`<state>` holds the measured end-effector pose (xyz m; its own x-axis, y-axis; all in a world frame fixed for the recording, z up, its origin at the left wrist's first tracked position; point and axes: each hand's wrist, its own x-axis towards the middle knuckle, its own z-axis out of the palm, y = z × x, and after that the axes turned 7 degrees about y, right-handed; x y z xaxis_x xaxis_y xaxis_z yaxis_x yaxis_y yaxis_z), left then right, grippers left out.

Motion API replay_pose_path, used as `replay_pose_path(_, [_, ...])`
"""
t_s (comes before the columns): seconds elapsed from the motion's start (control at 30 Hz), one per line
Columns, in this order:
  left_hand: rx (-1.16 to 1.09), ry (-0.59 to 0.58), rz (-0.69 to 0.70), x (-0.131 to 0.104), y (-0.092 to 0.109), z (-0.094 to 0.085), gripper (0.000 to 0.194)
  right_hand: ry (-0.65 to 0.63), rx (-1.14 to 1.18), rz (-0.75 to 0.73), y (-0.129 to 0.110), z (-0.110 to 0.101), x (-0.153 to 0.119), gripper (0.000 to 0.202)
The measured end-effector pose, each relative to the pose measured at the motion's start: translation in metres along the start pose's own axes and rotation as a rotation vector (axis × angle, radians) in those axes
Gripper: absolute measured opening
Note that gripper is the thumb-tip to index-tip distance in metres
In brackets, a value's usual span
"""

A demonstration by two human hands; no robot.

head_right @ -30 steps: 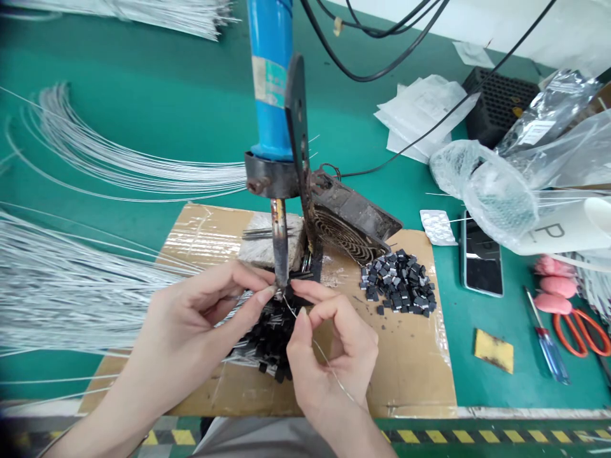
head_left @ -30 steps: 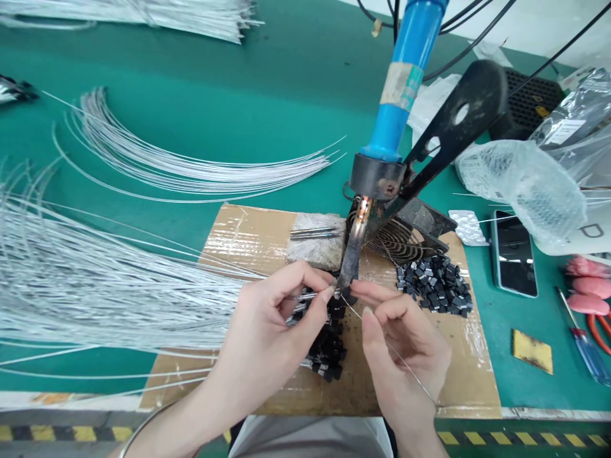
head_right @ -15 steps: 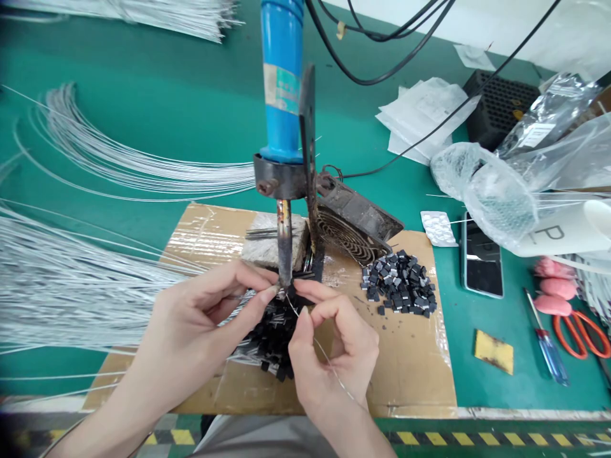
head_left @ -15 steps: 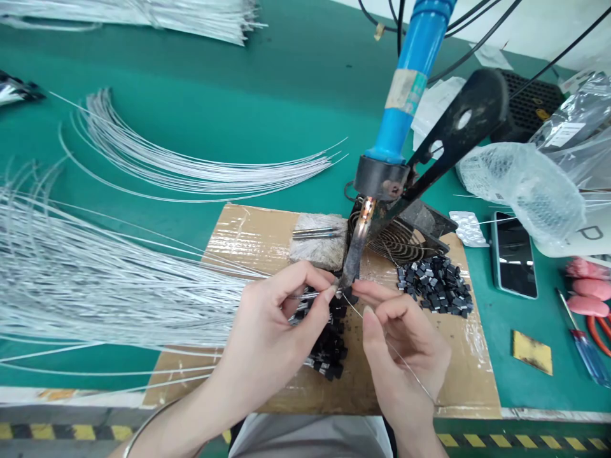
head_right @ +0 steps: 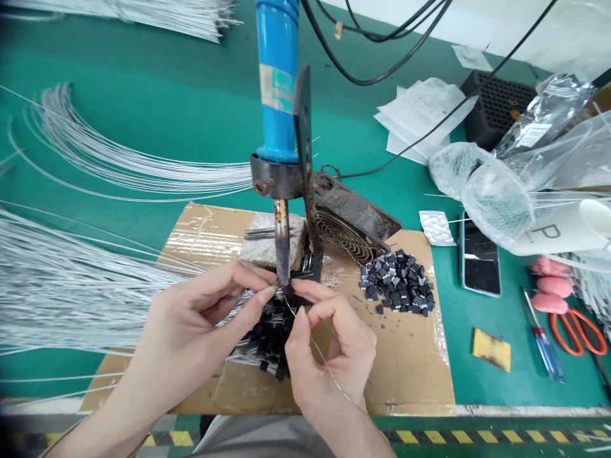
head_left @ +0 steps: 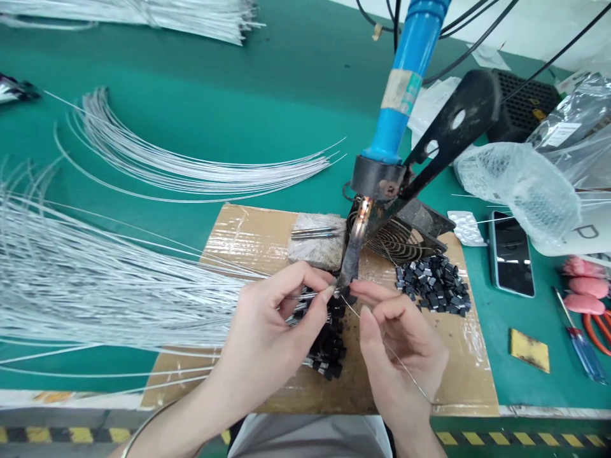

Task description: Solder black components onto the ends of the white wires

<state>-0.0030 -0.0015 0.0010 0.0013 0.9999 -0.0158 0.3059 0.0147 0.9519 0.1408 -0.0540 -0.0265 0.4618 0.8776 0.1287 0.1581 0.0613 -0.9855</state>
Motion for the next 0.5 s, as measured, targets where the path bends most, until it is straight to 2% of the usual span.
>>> replay_pose_path(0.3, [0.058,-0.012,-0.012,0.0006,-0.0024,0.0004,0.016,0.014,-0.032,0.009,0.0005,0.0007,-0.0012,0.020])
replay_pose_path(0.5, [0.043,-0.016,0.003,-0.0007,-0.0022,0.0000,0.017,0.005,-0.037,-0.055,0.0022,-0.0007,0.0002,0.020])
